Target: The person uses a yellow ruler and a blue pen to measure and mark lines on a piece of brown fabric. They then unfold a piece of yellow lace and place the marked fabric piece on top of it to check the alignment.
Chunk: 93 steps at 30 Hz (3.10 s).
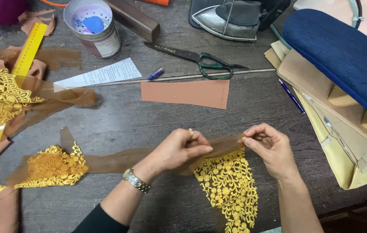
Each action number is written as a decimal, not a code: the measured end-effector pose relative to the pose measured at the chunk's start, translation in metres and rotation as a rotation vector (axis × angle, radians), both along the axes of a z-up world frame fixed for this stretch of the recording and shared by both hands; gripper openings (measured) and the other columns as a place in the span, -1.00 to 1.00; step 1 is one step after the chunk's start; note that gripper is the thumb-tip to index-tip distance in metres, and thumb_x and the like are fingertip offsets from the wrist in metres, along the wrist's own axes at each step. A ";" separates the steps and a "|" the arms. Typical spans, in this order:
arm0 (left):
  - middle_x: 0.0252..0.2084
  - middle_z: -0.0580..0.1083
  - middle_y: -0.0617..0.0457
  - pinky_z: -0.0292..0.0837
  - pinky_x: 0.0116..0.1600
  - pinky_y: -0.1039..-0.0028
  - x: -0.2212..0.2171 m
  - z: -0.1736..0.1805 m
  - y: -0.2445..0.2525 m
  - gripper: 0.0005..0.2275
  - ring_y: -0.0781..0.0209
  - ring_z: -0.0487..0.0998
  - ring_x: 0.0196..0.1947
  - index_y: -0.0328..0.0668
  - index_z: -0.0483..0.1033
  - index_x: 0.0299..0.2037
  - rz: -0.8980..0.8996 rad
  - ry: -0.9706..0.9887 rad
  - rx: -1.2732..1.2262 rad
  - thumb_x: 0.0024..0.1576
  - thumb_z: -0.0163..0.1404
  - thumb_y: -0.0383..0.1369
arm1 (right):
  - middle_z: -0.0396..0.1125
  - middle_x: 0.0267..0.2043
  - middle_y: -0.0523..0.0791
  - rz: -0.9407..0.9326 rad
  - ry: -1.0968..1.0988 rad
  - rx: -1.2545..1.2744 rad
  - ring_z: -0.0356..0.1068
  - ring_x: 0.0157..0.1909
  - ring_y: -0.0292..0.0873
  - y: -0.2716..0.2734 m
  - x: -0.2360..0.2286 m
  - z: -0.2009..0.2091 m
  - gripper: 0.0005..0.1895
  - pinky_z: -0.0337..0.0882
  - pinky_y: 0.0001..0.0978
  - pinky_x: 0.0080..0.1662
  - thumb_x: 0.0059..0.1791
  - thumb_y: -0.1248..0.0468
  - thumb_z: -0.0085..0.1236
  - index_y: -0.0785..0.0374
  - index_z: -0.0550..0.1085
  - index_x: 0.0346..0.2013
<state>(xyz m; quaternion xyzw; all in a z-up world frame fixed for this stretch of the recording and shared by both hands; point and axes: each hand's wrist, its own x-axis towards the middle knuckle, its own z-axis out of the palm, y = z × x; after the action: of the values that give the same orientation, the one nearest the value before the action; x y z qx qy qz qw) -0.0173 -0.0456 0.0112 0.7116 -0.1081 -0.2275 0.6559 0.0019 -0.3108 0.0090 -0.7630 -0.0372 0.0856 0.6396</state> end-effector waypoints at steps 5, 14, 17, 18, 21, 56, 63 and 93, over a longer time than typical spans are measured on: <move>-0.60 0.48 0.00 0.39 -0.36 0.46 0.001 0.021 0.007 -0.86 0.34 0.37 -0.50 -0.32 0.61 -0.25 0.052 -0.027 -0.021 0.09 0.06 -0.41 | 0.40 -0.35 0.11 0.076 0.065 0.114 0.44 -0.29 -0.10 0.008 0.001 0.002 -0.74 0.53 -0.28 -0.21 -0.22 0.62 0.14 0.49 0.40 -0.25; -0.76 0.29 0.20 0.23 -0.47 0.63 -0.001 0.026 0.005 -0.86 0.45 0.25 -0.60 -0.28 0.62 -0.23 0.064 -0.052 0.017 0.10 0.05 -0.43 | 0.26 -0.48 0.00 0.195 0.143 -0.052 0.27 -0.31 -0.15 0.011 0.004 0.013 -0.79 0.44 -0.23 -0.19 -0.22 0.59 0.17 0.44 0.58 -0.32; -0.72 0.36 0.11 0.22 -0.48 0.59 0.000 0.015 0.008 -0.87 0.44 0.24 -0.59 -0.25 0.63 -0.27 0.031 -0.066 0.036 0.09 0.08 -0.38 | 0.27 -0.47 -0.03 0.167 0.100 -0.051 0.26 -0.31 -0.17 0.006 0.006 0.015 -0.82 0.41 -0.28 -0.18 -0.22 0.56 0.18 0.38 0.57 -0.35; -0.72 0.36 0.11 0.22 -0.48 0.59 -0.001 0.013 0.012 -0.87 0.44 0.24 -0.59 -0.25 0.63 -0.27 0.032 -0.065 0.036 0.09 0.08 -0.38 | 0.27 -0.47 -0.03 0.167 0.100 -0.050 0.26 -0.31 -0.17 0.001 0.008 0.010 -0.82 0.41 -0.28 -0.18 -0.22 0.56 0.18 0.38 0.57 -0.35; -0.73 0.37 0.13 0.20 -0.51 0.60 -0.009 0.006 0.027 -0.88 0.40 0.25 -0.64 -0.25 0.64 -0.34 -0.033 -0.056 0.100 0.02 0.15 -0.37 | 0.30 -0.41 0.02 0.129 0.002 0.012 0.31 -0.24 -0.15 -0.012 0.012 -0.003 -0.87 0.40 -0.31 -0.14 -0.20 0.56 0.17 0.42 0.52 -0.38; -0.61 0.69 -0.01 0.63 -0.47 0.60 -0.276 -0.052 0.325 -0.88 0.25 0.73 -0.67 -0.22 0.68 -0.46 0.650 -0.119 0.408 -0.18 0.17 -0.41 | 0.26 -0.59 -0.15 -0.332 -0.286 -0.167 0.09 -0.79 -0.43 -0.044 -0.059 0.027 -0.89 0.08 -0.67 -0.75 0.20 0.42 -0.19 0.17 0.32 -0.13; -0.25 0.70 0.07 0.42 -0.08 0.52 -0.138 0.025 0.224 -0.82 0.32 0.60 -0.22 -0.28 0.70 -0.22 0.681 0.605 0.851 0.06 0.14 -0.36 | 0.37 -0.43 -0.07 -0.308 0.115 -0.541 0.39 -0.37 -0.16 0.002 -0.006 -0.010 -0.87 0.42 -0.36 -0.15 0.09 0.33 -0.01 0.30 0.41 -0.10; -0.30 0.47 0.03 0.42 -0.05 0.25 -0.037 -0.053 0.107 -0.84 0.00 0.51 -0.14 0.00 0.57 -0.23 0.347 -0.296 1.109 0.02 0.09 -0.24 | 0.33 -0.21 -0.14 -0.139 -0.427 -0.756 0.37 -0.17 -0.11 0.020 0.017 -0.067 -0.84 0.42 -0.36 -0.13 -0.03 0.41 0.20 0.15 0.52 -0.17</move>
<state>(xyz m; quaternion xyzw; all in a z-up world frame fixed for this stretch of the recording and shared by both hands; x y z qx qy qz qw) -0.0546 0.0618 -0.0415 0.9791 0.0542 -0.0381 0.1924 0.0194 -0.2909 -0.0578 -0.9447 -0.0832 -0.1098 0.2976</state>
